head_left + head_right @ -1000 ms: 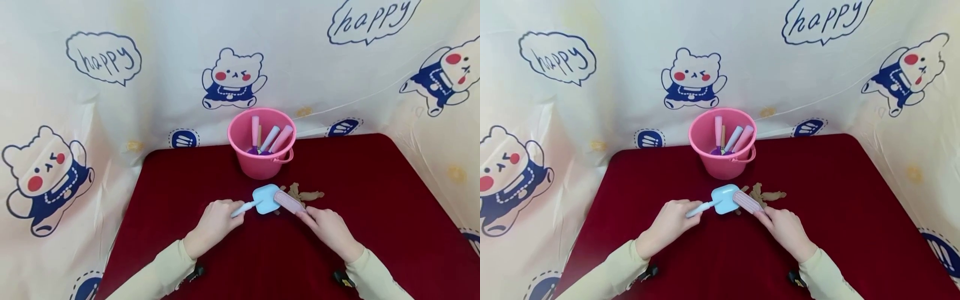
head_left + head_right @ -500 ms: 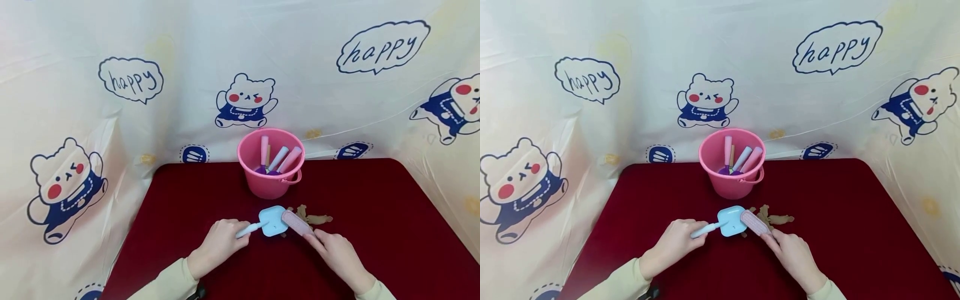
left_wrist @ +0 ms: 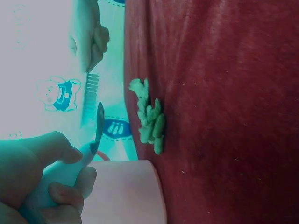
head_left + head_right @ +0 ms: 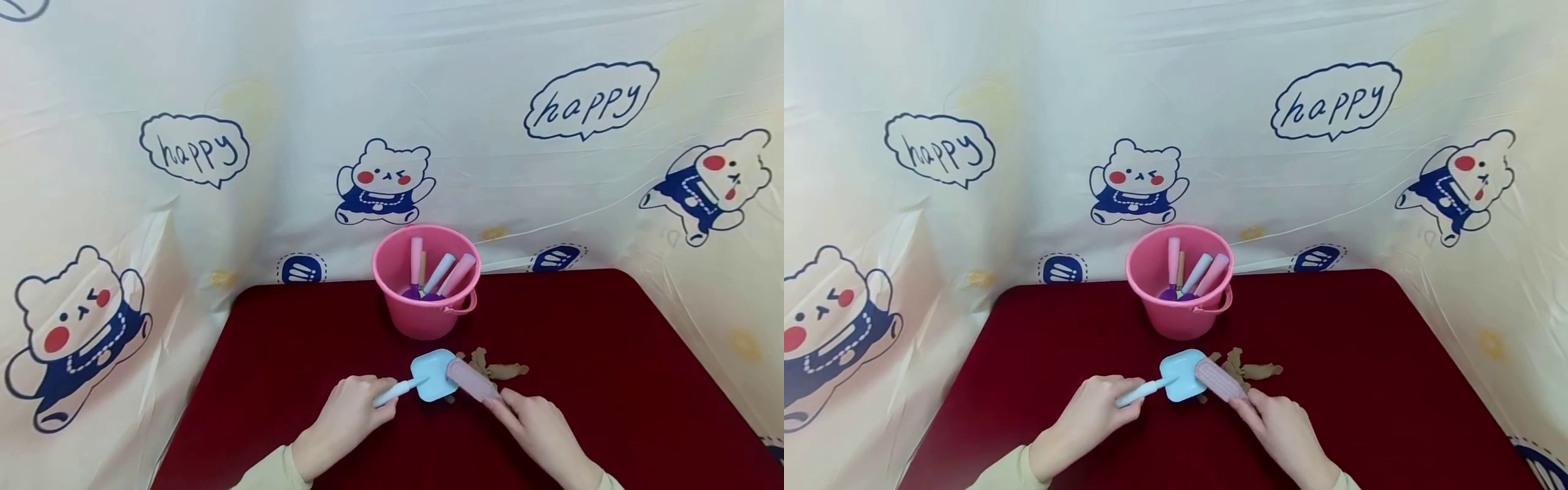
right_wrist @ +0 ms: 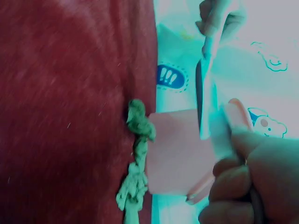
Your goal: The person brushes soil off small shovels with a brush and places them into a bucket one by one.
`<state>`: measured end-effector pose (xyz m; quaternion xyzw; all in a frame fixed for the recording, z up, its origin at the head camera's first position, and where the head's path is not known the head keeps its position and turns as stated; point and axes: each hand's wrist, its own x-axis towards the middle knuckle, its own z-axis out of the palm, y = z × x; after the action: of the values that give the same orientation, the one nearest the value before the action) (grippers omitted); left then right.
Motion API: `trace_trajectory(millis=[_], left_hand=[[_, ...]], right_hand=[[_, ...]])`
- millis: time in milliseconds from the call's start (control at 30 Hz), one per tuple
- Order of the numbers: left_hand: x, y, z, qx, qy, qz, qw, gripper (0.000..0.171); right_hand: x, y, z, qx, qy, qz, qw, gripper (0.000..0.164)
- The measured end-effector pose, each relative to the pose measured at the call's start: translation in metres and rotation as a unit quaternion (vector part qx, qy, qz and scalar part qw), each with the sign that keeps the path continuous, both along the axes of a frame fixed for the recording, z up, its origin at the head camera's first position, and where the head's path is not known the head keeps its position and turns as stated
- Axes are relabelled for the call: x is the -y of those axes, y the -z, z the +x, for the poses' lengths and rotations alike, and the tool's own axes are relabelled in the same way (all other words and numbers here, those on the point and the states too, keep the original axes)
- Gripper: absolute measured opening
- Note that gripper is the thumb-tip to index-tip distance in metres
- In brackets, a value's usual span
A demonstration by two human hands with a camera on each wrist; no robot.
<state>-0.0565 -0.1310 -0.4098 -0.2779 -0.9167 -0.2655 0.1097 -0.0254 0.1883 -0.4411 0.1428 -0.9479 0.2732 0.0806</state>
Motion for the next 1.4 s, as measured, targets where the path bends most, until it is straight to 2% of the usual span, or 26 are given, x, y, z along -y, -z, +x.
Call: trace_trajectory(millis=[67, 133, 267, 333, 400, 500, 567, 633, 733, 800, 900, 1000, 1067, 1167, 1300, 1400], left_hand=[[-0.001, -0.001, 0.0, 0.004, 0.004, 0.003, 1.0, 0.016], [-0.002, -0.002, 0.001, 0.0, 0.009, 0.007, 0.9999, 0.016], [0.001, 0.0, 0.004, -0.005, 0.006, 0.003, 1.0, 0.018], [0.004, 0.002, 0.006, 0.004, -0.004, 0.002, 1.0, 0.019], [0.007, 0.004, 0.008, 0.012, -0.01, 0.005, 0.9999, 0.019], [0.007, 0.005, 0.008, 0.01, -0.005, 0.019, 0.9997, 0.02], [0.006, 0.004, 0.008, 0.001, 0.004, 0.025, 0.9997, 0.02], [0.005, 0.004, 0.007, -0.009, 0.01, 0.026, 0.9996, 0.02], [0.005, 0.003, 0.007, -0.011, 0.009, 0.017, 0.9997, 0.02], [0.005, 0.001, 0.006, -0.006, 0.002, 0.01, 0.9999, 0.019], [0.007, -0.002, 0.006, 0.002, -0.005, 0.015, 0.9999, 0.019], [0.007, -0.005, 0.005, -0.001, -0.005, 0.023, 0.9997, 0.019], [0.007, -0.006, 0.006, -0.001, -0.002, 0.024, 0.9997, 0.019], [0.007, -0.006, 0.007, 0.006, 0.003, 0.022, 0.9997, 0.019], [0.007, -0.006, 0.008, 0.019, 0.0, 0.025, 0.9995, 0.018], [0.005, -0.007, 0.006, 0.023, 0.002, 0.03, 0.9993, 0.018]], right_hand=[[0.003, 0.001, 0.001, -0.014, -0.022, -0.008, 1.0, 0.045], [0.005, 0.003, 0.002, -0.002, -0.031, -0.012, 0.999, 0.045], [0.005, 0.004, 0.004, 0.065, 0.018, 0.001, 0.998, 0.044], [0.005, 0.004, 0.004, 0.075, 0.037, 0.001, 0.997, 0.044], [0.006, 0.004, 0.005, 0.058, 0.032, -0.007, 0.998, 0.045], [0.009, 0.006, 0.006, 0.021, -0.012, -0.022, 0.999, 0.045], [0.009, 0.007, 0.007, 0.016, -0.031, -0.025, 0.999, 0.044], [0.009, 0.008, 0.007, 0.027, -0.025, -0.019, 0.999, 0.044], [0.007, 0.006, 0.006, 0.045, 0.017, -0.005, 0.999, 0.045], [0.006, 0.004, 0.005, 0.044, 0.031, -0.006, 0.999, 0.046], [0.008, 0.002, 0.004, 0.027, 0.01, -0.019, 0.999, 0.046], [0.011, 0.002, 0.003, 0.03, -0.018, -0.029, 0.999, 0.044], [0.011, 0.002, 0.003, 0.04, -0.014, -0.025, 0.999, 0.044], [0.008, 0.001, 0.004, 0.049, 0.018, -0.009, 0.999, 0.046], [0.005, 0.0, 0.004, 0.006, 0.042, -0.001, 0.999, 0.048], [0.005, -0.001, 0.005, -0.02, 0.018, -0.014, 1.0, 0.047]])
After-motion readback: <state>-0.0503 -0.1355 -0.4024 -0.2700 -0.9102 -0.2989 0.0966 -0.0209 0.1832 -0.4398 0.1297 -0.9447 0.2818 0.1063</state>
